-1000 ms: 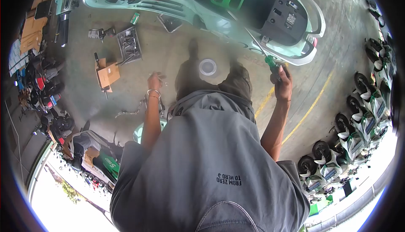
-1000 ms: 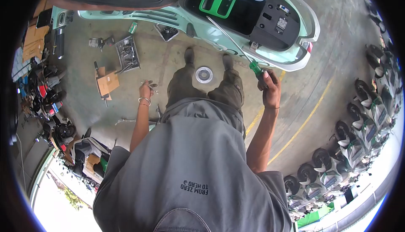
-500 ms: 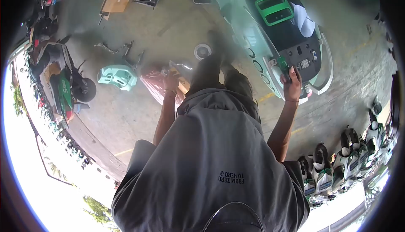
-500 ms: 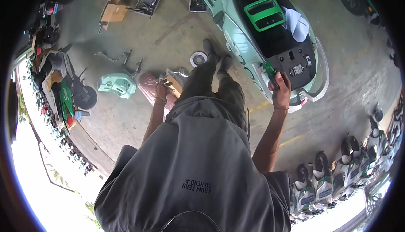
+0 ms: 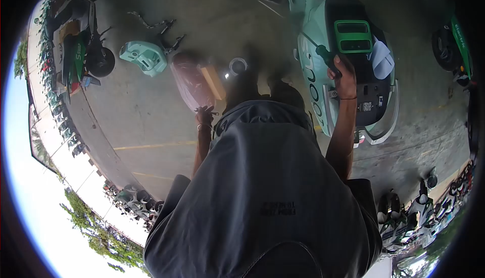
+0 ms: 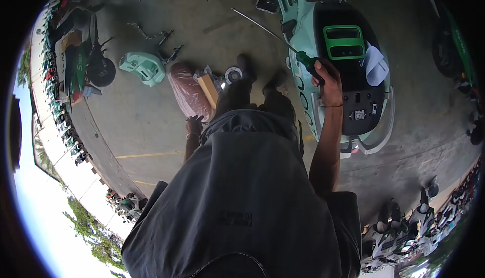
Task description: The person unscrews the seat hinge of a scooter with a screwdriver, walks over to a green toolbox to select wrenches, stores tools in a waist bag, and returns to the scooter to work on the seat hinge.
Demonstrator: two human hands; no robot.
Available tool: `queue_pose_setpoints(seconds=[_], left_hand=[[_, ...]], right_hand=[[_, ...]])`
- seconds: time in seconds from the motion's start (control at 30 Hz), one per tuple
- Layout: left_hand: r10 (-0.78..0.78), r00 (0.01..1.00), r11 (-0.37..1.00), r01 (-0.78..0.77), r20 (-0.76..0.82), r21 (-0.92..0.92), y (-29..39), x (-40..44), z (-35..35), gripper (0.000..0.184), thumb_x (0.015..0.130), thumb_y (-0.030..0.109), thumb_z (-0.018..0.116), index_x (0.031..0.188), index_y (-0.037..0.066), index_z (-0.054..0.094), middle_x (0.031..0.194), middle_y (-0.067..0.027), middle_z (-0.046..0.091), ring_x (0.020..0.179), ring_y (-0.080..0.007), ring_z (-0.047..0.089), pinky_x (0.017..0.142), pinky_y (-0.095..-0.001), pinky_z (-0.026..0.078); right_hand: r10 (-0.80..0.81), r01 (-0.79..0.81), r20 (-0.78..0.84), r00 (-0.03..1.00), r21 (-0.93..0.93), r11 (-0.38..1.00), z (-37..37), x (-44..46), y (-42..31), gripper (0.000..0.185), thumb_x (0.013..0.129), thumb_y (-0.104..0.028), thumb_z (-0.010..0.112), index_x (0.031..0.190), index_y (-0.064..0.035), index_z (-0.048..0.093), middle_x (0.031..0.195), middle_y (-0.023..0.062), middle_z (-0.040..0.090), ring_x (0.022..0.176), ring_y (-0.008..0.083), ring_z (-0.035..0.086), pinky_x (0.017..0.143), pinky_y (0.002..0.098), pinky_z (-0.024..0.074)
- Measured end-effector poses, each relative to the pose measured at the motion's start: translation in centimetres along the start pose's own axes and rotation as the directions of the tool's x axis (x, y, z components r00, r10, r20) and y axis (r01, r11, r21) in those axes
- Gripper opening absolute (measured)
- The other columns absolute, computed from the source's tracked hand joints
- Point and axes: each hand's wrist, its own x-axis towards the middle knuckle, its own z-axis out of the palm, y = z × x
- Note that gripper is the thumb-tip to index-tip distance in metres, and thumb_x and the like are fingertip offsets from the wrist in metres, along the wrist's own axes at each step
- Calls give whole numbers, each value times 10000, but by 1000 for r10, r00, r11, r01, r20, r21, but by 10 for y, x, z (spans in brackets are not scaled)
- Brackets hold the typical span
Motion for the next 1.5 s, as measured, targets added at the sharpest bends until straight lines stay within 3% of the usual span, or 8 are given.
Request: queue_pose_setpoints(seconds=[0.3,0.37,0.43,0.57,0.73,1.03,1.1,1.5], left_hand=[[250,945,933,-293,210,208,99,30,121,268,903,271,529,1020,75,670,872,-85,670,528,-142,545,432,-286,404],[835,69,-221,-866,546,449,122,68,159,250,902,199,515,1039,75,683,849,-85,665,580,-157,610,471,-318,460],[700,576,414,-809,422,417,157,36,212,241,877,119,524,1041,81,697,837,-104,670,655,-202,656,564,-343,517],[396,715,847,-527,576,71,248,-67,315,261,885,142,641,1052,-57,673,794,-98,635,651,-168,637,579,-298,569],[480,333,642,-763,812,-67,250,-16,446,163,821,100,659,960,23,697,878,-100,681,723,-218,671,658,-326,567],[312,310,475,-869,898,135,288,-40,553,197,804,81,681,945,-45,628,802,-114,664,634,-162,634,561,-262,506],[231,392,545,-810,890,216,298,-74,560,231,821,78,673,999,-58,619,786,-112,660,615,-147,621,510,-236,452],[297,454,558,-796,840,233,289,-76,595,199,861,62,574,1002,-34,676,644,16,504,491,-37,400,432,-192,299]], right_hand=[[-31,69,-233,972,158,985,-34,-43,-3,282,868,-303,658,931,-32,611,745,-6,436,627,104,446,560,254,358],[-61,141,-305,950,249,958,-42,-44,-9,244,899,-260,639,995,-47,570,814,0,480,661,107,459,563,263,389],[-108,188,-382,918,177,966,-63,-38,-18,327,869,-231,677,1088,0,603,790,50,566,655,115,547,519,250,421],[-203,322,-589,782,103,941,-96,-13,-43,337,826,-138,708,1100,36,618,809,65,595,655,128,549,566,252,425],[-255,435,-785,565,20,900,-132,28,-107,437,790,-107,757,1137,85,575,849,76,596,706,143,544,626,269,419],[-420,491,-842,340,-222,842,-184,129,-159,579,781,-129,779,1233,95,495,950,99,625,765,148,591,658,269,454],[-296,523,-864,407,-45,851,-192,150,-145,522,820,-191,757,1307,-160,571,1053,70,579,875,199,601,855,319,526],[-120,624,-948,295,96,776,-276,255,-118,254,884,-308,647,925,-63,600,729,33,549,610,162,524,540,301,391]])
